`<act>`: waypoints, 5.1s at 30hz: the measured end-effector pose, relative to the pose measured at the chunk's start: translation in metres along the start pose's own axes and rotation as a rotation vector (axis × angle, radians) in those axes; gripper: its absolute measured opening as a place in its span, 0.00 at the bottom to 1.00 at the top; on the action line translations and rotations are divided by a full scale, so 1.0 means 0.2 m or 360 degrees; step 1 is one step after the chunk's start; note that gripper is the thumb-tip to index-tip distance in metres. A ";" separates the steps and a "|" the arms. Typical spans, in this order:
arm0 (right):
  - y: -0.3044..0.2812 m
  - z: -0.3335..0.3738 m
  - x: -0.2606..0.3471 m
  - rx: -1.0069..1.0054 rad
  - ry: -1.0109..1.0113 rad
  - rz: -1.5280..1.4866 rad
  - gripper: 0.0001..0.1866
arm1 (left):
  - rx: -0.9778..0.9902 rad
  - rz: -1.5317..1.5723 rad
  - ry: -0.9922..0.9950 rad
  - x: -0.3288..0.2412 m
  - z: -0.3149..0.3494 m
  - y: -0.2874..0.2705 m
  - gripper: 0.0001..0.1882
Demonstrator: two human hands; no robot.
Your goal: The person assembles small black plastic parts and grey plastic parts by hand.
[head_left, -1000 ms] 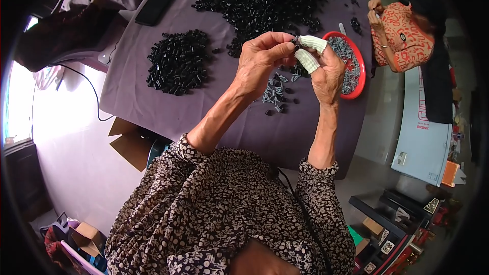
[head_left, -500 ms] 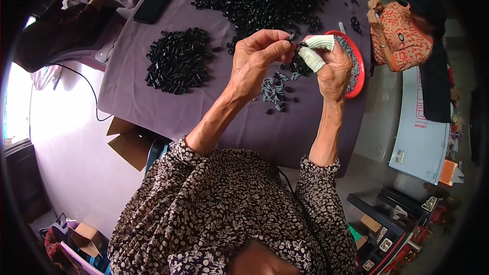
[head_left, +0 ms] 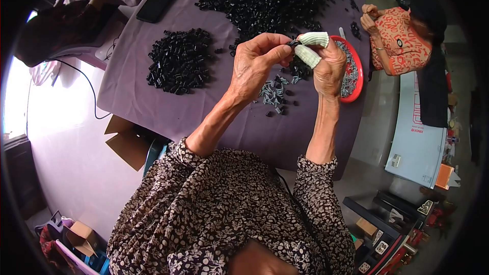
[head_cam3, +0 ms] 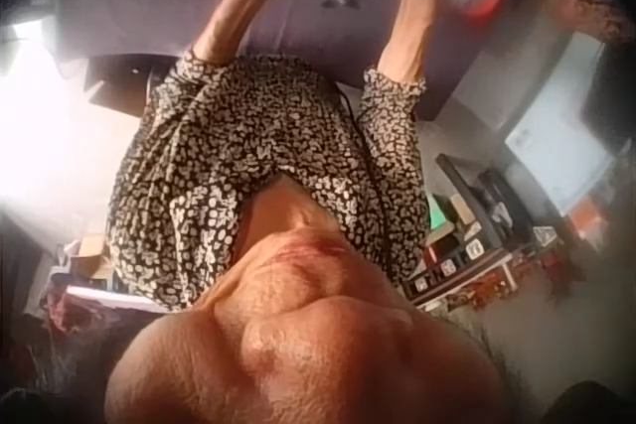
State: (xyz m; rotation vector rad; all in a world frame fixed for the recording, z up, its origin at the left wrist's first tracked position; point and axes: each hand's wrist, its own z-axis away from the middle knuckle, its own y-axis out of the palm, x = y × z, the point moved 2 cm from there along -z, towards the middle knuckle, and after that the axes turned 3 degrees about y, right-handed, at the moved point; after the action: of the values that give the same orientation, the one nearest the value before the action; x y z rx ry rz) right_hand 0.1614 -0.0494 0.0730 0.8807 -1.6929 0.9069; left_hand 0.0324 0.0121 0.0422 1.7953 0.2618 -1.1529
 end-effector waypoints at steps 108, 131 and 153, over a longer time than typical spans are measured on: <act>-0.12 0.35 -0.28 0.0662 -0.0574 0.1710 0.11 | 0.0233 -0.0340 -0.0842 0.45 0.20 -0.09 0.07; 0.17 0.11 -0.57 0.0570 -0.0469 0.1467 0.06 | -0.0526 -0.2464 0.0616 -0.06 0.07 -0.80 0.10; 0.11 0.31 -0.34 0.0232 -0.0031 0.0617 0.06 | 0.0135 -0.0196 -0.0891 0.27 0.19 -0.32 0.11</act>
State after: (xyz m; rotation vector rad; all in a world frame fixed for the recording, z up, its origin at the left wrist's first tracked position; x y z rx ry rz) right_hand 0.1331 -0.0847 -0.0106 0.6655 -1.8671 1.2979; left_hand 0.0002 0.0004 -0.0430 1.4672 -0.0095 -1.7203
